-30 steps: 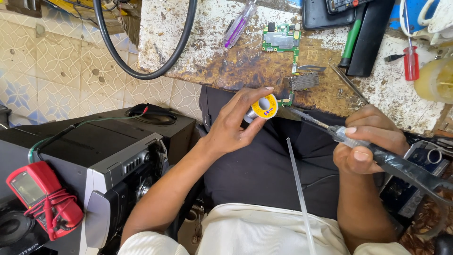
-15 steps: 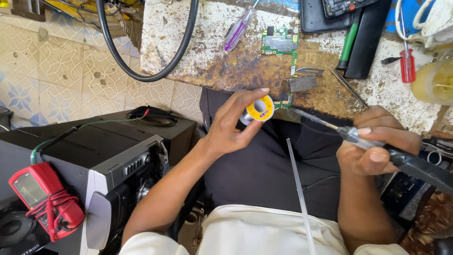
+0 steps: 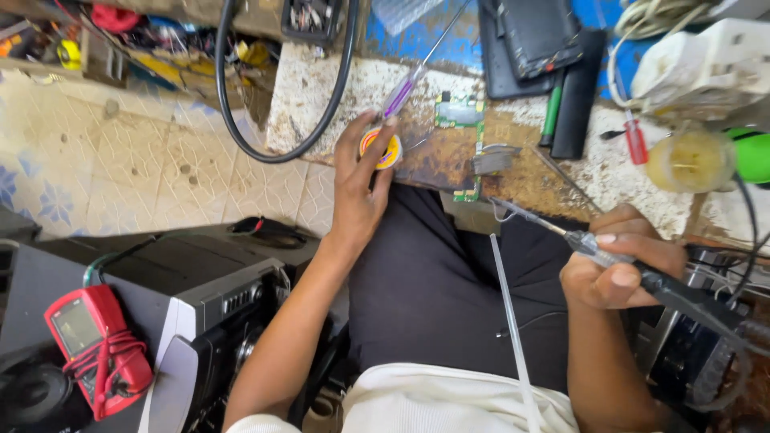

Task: The person uses a soldering iron and solder wire to work on a small green circuit board. They repeatedly apply the soldering iron to the board while feeding solder from a spool, then set the spool down and continue soldering.

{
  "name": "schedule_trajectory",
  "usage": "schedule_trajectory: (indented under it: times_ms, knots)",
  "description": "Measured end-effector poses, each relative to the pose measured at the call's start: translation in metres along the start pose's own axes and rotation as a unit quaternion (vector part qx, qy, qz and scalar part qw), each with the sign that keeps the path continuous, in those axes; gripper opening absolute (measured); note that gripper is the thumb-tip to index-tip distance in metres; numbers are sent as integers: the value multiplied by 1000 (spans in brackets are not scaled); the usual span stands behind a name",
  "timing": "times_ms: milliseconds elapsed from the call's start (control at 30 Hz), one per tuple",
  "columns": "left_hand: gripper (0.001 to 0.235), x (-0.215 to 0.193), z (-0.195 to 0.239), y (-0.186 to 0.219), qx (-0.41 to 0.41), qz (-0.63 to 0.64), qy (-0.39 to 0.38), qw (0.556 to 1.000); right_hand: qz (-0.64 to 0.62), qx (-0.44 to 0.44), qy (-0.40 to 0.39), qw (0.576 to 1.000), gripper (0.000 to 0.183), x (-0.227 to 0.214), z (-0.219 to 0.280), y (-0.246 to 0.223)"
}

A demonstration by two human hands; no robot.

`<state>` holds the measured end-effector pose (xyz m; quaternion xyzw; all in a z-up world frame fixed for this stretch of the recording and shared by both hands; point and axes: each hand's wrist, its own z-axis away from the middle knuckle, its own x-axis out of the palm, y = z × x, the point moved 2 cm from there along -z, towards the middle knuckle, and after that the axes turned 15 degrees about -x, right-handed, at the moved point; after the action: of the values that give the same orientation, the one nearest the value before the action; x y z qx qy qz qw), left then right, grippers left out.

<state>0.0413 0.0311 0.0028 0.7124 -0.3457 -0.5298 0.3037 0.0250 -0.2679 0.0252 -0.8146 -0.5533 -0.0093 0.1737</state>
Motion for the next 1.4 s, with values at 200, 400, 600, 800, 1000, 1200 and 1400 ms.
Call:
schedule_trajectory:
  times_ms: [200, 400, 600, 800, 1000, 1200, 1400]
  knots:
    - [55, -25, 24, 78, 13, -62, 79, 995, 93, -131, 27, 987, 45, -14, -41, -16]
    - [40, -59, 70, 215, 324, 96, -12, 941, 100, -148, -10, 984, 46, -40, -72, -32]
    - [21, -59, 56, 251, 355, 152, -75, 919, 87, -164, 5, 983, 29, 8, -136, -37]
    - [23, -51, 66, 207, 195, 178, -81, 961, 45, -84, -127, 987, 30, 38, -163, -11]
    - [44, -38, 88, 156, 30, 248, -56, 967, 56, -86, -138, 985, 35, 43, -161, -14]
    - [30, -14, 103, 133, -16, 251, 29, 967, 78, -8, -174, 982, 34, 25, -152, -42]
    - [20, -1, 110, 119, -84, 318, 84, 940, 309, 7, -129, 942, 60, -154, 11, 8]
